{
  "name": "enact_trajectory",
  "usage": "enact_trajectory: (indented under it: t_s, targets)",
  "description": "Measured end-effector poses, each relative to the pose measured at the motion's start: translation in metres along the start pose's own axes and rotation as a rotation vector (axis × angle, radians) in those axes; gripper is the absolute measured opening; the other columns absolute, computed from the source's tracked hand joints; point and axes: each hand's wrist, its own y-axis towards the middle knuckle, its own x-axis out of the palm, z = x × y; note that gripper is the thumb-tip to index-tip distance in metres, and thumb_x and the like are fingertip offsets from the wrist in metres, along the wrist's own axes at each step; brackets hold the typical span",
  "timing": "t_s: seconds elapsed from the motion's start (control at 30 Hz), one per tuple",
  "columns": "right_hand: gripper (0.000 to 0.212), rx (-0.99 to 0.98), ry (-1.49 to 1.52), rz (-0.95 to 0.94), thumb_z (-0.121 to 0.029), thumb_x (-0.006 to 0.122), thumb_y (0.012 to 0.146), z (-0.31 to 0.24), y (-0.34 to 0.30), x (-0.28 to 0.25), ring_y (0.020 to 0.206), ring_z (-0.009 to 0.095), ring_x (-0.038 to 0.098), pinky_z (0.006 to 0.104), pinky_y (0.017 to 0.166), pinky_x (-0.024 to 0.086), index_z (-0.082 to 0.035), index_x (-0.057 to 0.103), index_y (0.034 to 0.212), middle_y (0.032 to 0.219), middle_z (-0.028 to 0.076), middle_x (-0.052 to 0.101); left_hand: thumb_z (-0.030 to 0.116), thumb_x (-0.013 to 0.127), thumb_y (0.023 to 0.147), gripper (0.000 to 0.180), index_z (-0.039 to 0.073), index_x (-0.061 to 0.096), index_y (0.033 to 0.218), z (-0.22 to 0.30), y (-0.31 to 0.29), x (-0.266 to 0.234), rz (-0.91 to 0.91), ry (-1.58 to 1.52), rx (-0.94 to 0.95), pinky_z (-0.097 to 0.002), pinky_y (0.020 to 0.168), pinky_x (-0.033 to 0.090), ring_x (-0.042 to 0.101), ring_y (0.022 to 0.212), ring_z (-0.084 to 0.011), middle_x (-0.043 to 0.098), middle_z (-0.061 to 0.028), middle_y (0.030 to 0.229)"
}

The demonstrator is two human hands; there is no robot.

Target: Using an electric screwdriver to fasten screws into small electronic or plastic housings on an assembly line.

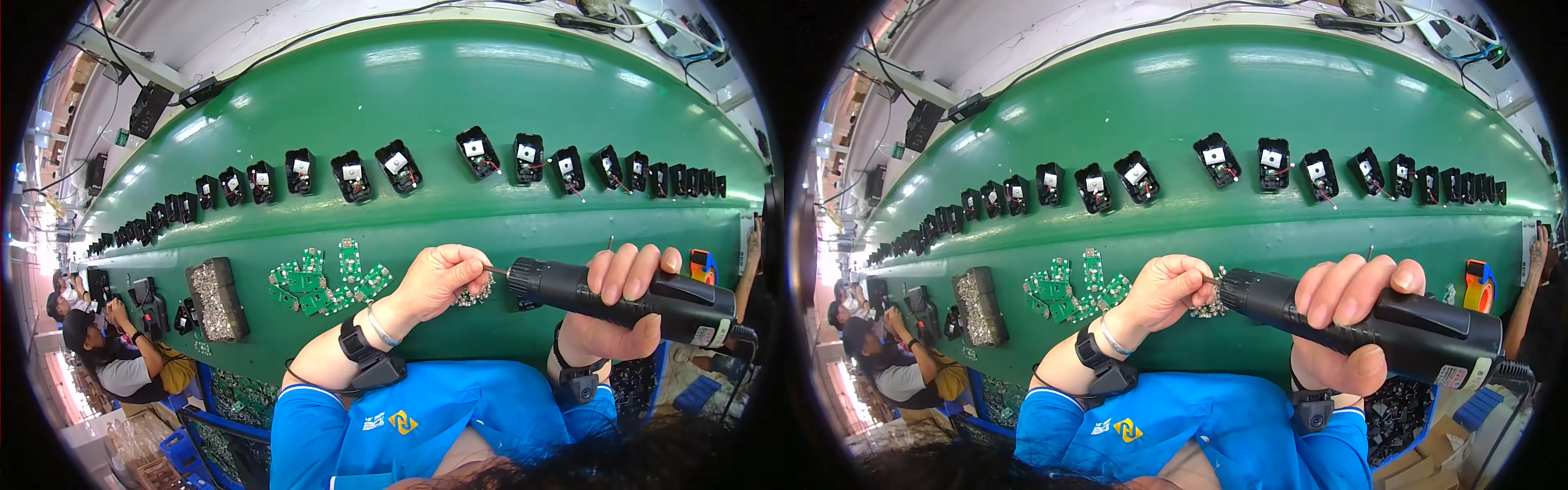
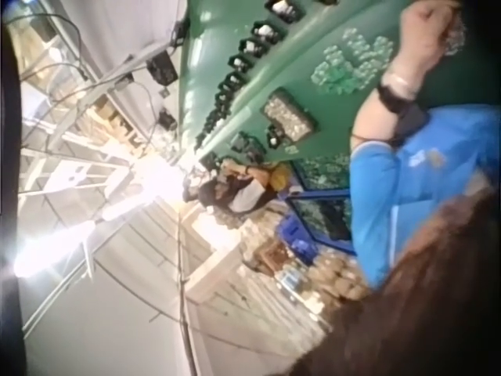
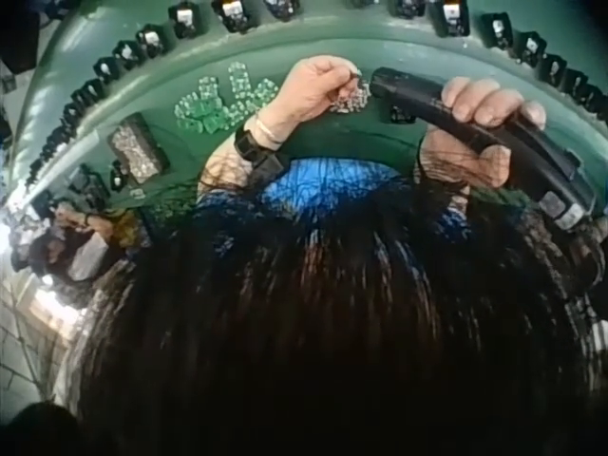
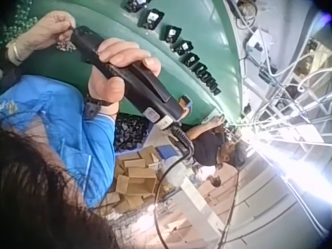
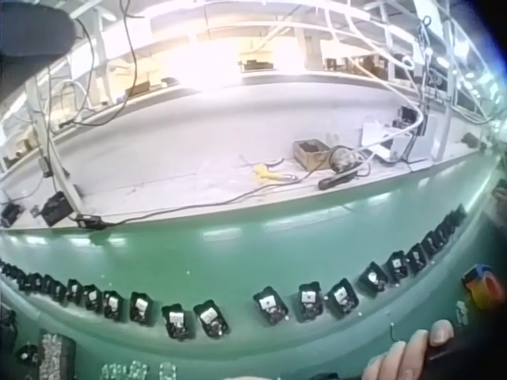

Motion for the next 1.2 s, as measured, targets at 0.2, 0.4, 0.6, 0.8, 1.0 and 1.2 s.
enact_trajectory:
  t_s: [0.2,0.4,0.6,0.8,1.0,1.2]
  targets:
    - [0.042,0.048,-0.003,-0.05,-0.02,0.058,0.07,0.006,0.013,0.0,0.059,0.012,0.041,0.025,0.053,0.035,-0.005,0.035,0.102,0.071,0.003,0.041,0.018,0.049,0.083,0.02,0.0,0.055,0.09,0.01,0.007,0.002,0.041,0.335,0.048,-0.0228,0.062,0.043,0.051,0.067,-0.0101,0.055,-0.0037,0.073]
    - [0.038,-0.046,-0.065,-0.135,-0.019,0.055,0.072,0.032,0.049,-0.007,0.061,0.013,0.04,0.028,0.058,0.034,-0.006,0.039,0.104,0.072,0.002,0.043,0.018,0.062,0.071,0.045,0.001,0.044,0.109,0.061,0.043,-0.011,0.313,1.553,0.639,-0.0334,0.084,0.038,0.047,0.096,-0.0237,0.049,-0.0129,0.102]
    - [0.031,-0.043,-0.239,-0.123,-0.004,0.047,0.073,0.099,0.073,-0.019,0.064,0.017,0.045,0.0333,0.062,0.038,-0.005,0.04,0.103,0.074,0.007,0.048,0.039,0.072,0.052,0.086,-0.003,0.033,0.116,0.058,0.089,-0.036,0.324,2.082,0.555,-0.0419,0.098,0.017,0.033,0.112,-0.026,0.04,-0.0144,0.115]
    - [0.032,-0.001,-0.346,-0.14,-0.003,0.048,0.072,0.128,0.074,-0.024,0.064,0.017,0.046,0.0332,0.062,0.039,-0.004,0.039,0.103,0.074,0.008,0.049,0.037,0.071,0.054,0.077,-0.002,0.038,0.111,0.058,0.101,-0.053,0.294,2.033,0.561,-0.042,0.097,0.019,0.039,0.105,-0.0235,0.047,-0.0115,0.101]
    - [0.033,-0.012,-0.331,-0.16,-0.005,0.049,0.073,0.135,0.074,-0.025,0.064,0.017,0.046,0.0329,0.062,0.039,-0.004,0.039,0.104,0.075,0.008,0.049,0.034,0.072,0.053,0.073,0.0,0.039,0.109,0.058,0.103,-0.056,0.299,1.983,0.563,-0.0434,0.096,0.021,0.042,0.102,-0.0242,0.048,-0.0112,0.097]
    - [0.033,0.002,-0.346,-0.172,-0.005,0.049,0.073,0.142,0.072,-0.028,0.064,0.017,0.046,0.0329,0.062,0.039,-0.004,0.039,0.104,0.074,0.008,0.049,0.033,0.072,0.053,0.072,0.0,0.04,0.108,0.058,0.102,-0.06,0.294,1.97,0.554,-0.0438,0.095,0.021,0.042,0.101,-0.0242,0.048,-0.011,0.096]
